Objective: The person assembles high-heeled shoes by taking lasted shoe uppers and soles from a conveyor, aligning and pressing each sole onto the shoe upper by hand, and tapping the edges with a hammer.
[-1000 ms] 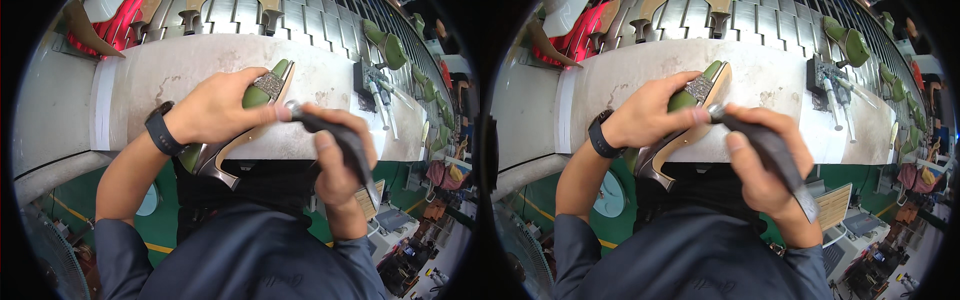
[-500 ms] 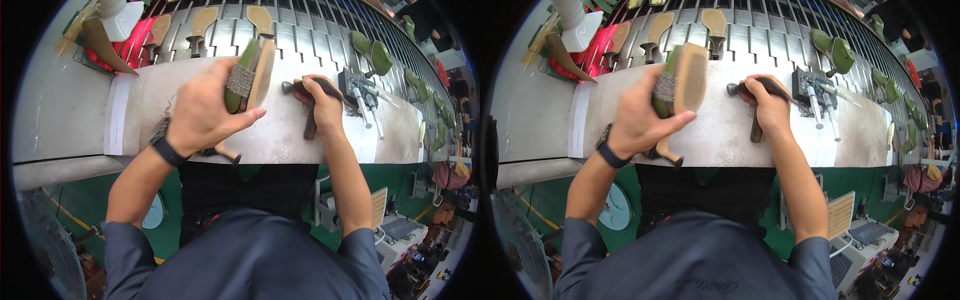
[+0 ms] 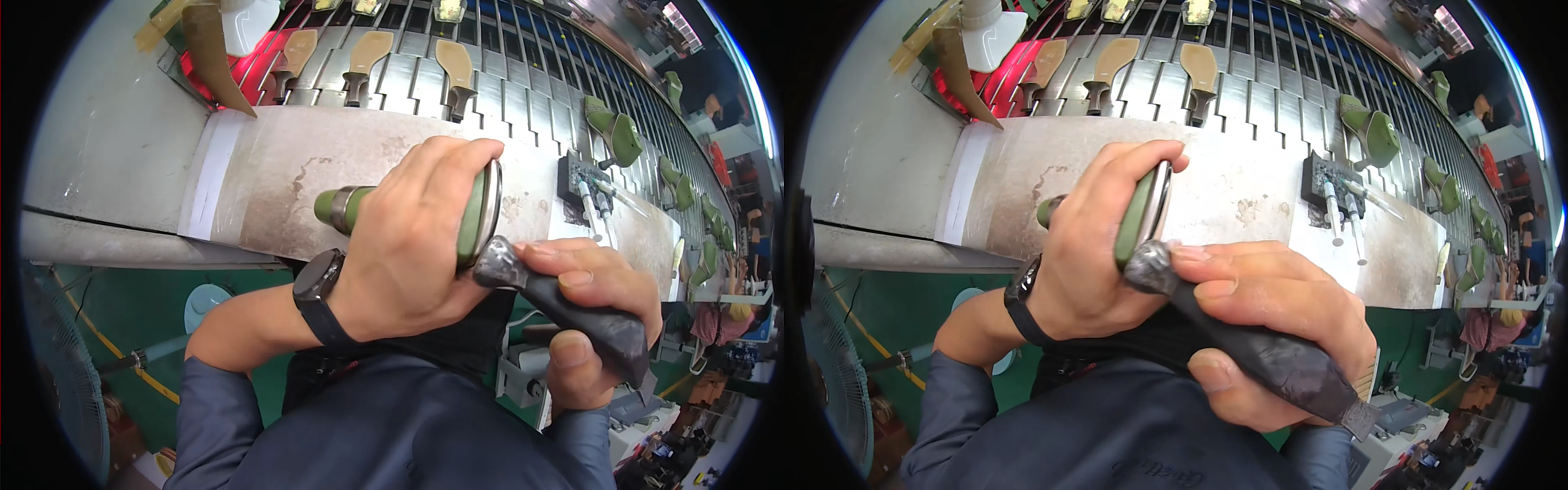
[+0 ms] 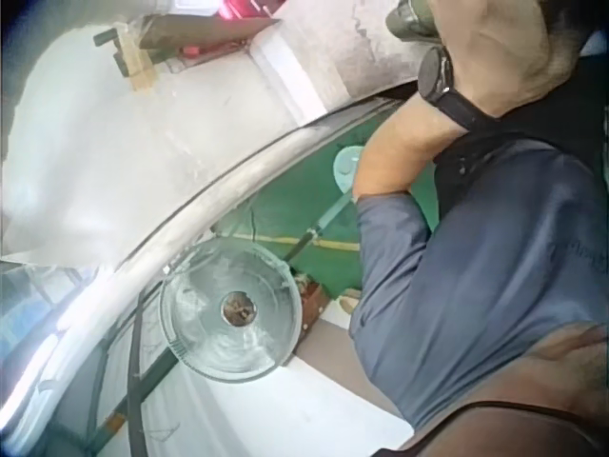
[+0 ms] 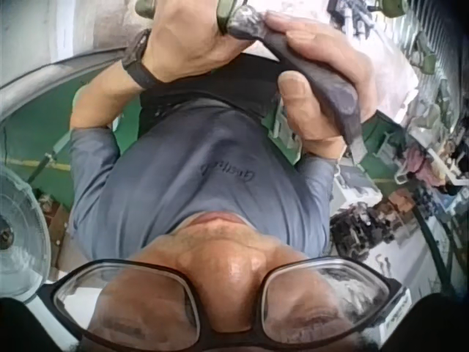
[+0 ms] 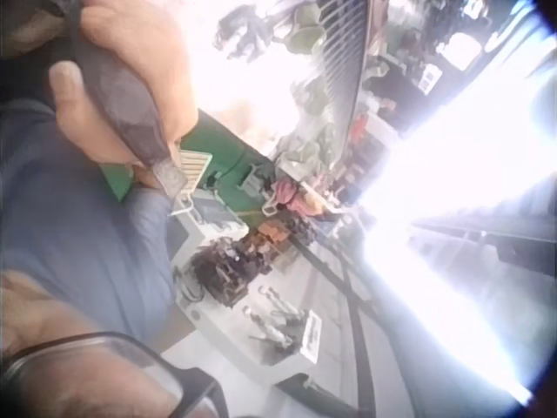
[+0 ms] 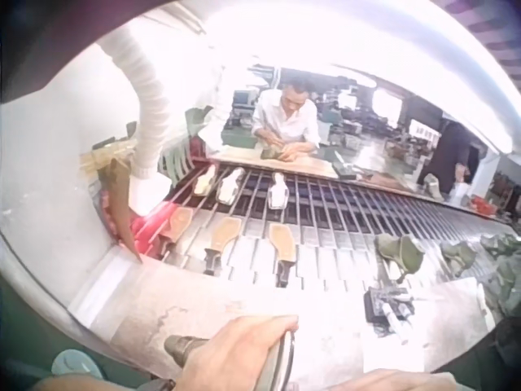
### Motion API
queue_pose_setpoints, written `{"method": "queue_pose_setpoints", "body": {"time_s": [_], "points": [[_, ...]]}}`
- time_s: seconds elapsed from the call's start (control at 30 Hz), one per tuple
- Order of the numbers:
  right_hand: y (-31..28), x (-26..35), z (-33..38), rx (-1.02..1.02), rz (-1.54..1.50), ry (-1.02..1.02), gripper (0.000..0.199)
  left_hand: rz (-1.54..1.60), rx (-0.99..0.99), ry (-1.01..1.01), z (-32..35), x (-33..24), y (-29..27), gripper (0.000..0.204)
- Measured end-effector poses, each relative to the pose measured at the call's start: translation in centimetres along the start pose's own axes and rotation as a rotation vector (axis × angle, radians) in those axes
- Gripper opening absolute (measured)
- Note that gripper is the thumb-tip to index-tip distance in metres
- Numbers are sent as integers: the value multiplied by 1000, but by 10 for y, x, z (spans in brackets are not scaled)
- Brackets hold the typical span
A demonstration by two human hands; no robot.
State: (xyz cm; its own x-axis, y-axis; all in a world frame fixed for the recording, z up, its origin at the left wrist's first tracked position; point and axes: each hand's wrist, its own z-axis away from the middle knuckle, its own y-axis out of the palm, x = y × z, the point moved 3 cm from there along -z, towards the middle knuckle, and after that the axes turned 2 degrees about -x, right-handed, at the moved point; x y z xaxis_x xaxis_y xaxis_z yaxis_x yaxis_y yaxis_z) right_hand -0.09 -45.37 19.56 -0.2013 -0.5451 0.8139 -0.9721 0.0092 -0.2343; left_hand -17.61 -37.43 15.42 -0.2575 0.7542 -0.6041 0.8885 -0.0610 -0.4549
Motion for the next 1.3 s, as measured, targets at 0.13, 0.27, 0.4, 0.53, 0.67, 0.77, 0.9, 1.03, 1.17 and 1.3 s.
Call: {"method": "queue_pose_setpoints", "body": {"time_s": [0.13,0.27,0.4,0.53,0.67,0.77,0.9,1.03,1.17,1.3], "points": [[-6,6,-14,-14,-49,174,52,34,-23,1,3,-3,-4,71],[-3,6,-31,-137,3,344,50,43,-28,31,15,-7,-6,69],[-2,2,-34,-79,-92,398,49,39,-83,109,40,-12,-4,67],[13,-6,-3,279,-313,211,40,-43,-189,196,94,-4,-5,58],[54,-60,49,72,-333,474,24,-317,-242,211,140,53,7,82],[77,-118,90,-234,-393,756,21,-478,-138,174,156,92,16,76],[87,-127,97,-330,-465,753,23,-536,-216,191,162,97,20,73],[72,-121,77,-189,-373,665,26,-569,-200,194,160,95,19,84],[57,-110,39,-30,-306,425,29,-514,-253,160,161,94,23,78],[56,-105,8,54,-225,317,28,-535,-243,136,163,94,24,77]]}}
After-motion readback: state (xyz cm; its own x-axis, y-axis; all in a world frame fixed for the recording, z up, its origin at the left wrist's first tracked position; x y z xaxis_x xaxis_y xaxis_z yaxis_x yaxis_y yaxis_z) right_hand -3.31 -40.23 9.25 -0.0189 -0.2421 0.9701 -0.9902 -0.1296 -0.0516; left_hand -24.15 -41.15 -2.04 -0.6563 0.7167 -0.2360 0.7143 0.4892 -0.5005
